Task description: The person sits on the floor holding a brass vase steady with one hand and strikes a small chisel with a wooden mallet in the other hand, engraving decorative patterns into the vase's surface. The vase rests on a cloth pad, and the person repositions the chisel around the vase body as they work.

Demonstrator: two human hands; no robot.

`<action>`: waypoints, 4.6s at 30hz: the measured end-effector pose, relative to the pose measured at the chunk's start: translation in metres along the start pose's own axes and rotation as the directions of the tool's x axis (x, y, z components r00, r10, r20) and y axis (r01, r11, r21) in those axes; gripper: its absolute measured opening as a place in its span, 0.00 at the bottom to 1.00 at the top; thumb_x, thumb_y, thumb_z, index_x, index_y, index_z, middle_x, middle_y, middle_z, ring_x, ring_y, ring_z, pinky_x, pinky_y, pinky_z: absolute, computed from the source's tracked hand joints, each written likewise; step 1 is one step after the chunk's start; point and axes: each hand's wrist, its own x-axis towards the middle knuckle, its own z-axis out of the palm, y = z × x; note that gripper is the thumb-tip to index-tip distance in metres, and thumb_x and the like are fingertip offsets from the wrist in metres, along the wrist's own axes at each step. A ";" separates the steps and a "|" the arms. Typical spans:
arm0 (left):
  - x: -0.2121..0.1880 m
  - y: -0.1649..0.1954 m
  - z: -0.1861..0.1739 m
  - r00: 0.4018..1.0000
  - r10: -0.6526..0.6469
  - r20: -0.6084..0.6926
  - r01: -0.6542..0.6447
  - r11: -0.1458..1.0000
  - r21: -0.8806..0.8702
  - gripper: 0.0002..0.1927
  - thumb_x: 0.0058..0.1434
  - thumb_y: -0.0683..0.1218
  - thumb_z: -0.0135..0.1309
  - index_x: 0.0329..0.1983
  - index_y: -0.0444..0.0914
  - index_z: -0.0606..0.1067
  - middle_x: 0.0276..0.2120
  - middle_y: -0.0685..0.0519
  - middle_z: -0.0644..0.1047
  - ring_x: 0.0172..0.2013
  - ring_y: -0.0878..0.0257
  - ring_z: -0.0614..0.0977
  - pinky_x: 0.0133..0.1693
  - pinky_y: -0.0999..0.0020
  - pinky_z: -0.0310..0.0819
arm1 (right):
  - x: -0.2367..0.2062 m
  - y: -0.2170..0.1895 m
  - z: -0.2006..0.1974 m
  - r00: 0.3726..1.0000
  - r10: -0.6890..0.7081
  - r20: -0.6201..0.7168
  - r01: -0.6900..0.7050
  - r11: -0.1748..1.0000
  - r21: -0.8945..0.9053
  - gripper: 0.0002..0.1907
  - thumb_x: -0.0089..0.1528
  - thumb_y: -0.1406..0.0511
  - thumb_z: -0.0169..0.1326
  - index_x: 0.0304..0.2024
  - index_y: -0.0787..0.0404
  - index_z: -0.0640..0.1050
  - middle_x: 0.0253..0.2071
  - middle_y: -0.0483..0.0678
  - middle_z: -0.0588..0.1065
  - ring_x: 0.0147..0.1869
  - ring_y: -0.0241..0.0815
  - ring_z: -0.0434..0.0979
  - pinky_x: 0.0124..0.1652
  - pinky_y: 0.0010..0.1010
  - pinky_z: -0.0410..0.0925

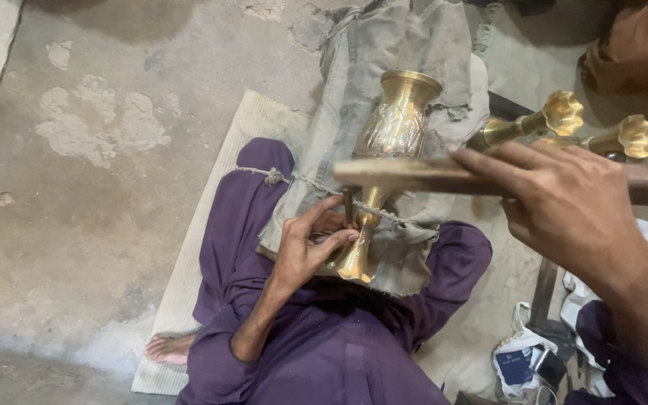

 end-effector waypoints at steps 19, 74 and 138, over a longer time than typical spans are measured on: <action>-0.002 0.001 -0.004 0.999 -0.037 0.024 0.039 0.996 -0.084 0.29 0.61 0.43 0.65 0.65 0.33 0.70 0.40 0.46 0.86 0.43 0.60 0.89 0.46 0.66 0.85 | -0.001 0.011 0.018 0.953 0.134 0.271 -0.185 0.967 0.174 0.34 0.66 0.59 0.55 0.74 0.35 0.64 0.58 0.42 0.78 0.42 0.38 0.83 0.32 0.27 0.77; -0.007 -0.009 -0.005 0.990 -0.123 0.066 0.135 0.958 -0.252 0.29 0.62 0.42 0.64 0.65 0.30 0.69 0.40 0.46 0.86 0.42 0.61 0.89 0.46 0.67 0.86 | 0.024 0.009 0.005 0.993 -0.010 0.117 -0.006 0.991 0.134 0.28 0.65 0.66 0.53 0.66 0.34 0.74 0.52 0.40 0.82 0.39 0.36 0.83 0.29 0.26 0.72; -0.009 -0.024 -0.005 0.989 -0.119 0.089 0.139 0.951 -0.275 0.30 0.60 0.41 0.66 0.65 0.32 0.70 0.40 0.46 0.86 0.44 0.61 0.88 0.49 0.65 0.85 | 0.025 0.019 0.021 0.957 -0.062 0.284 0.015 0.986 0.164 0.38 0.59 0.65 0.55 0.71 0.29 0.69 0.57 0.39 0.80 0.37 0.34 0.82 0.16 0.21 0.66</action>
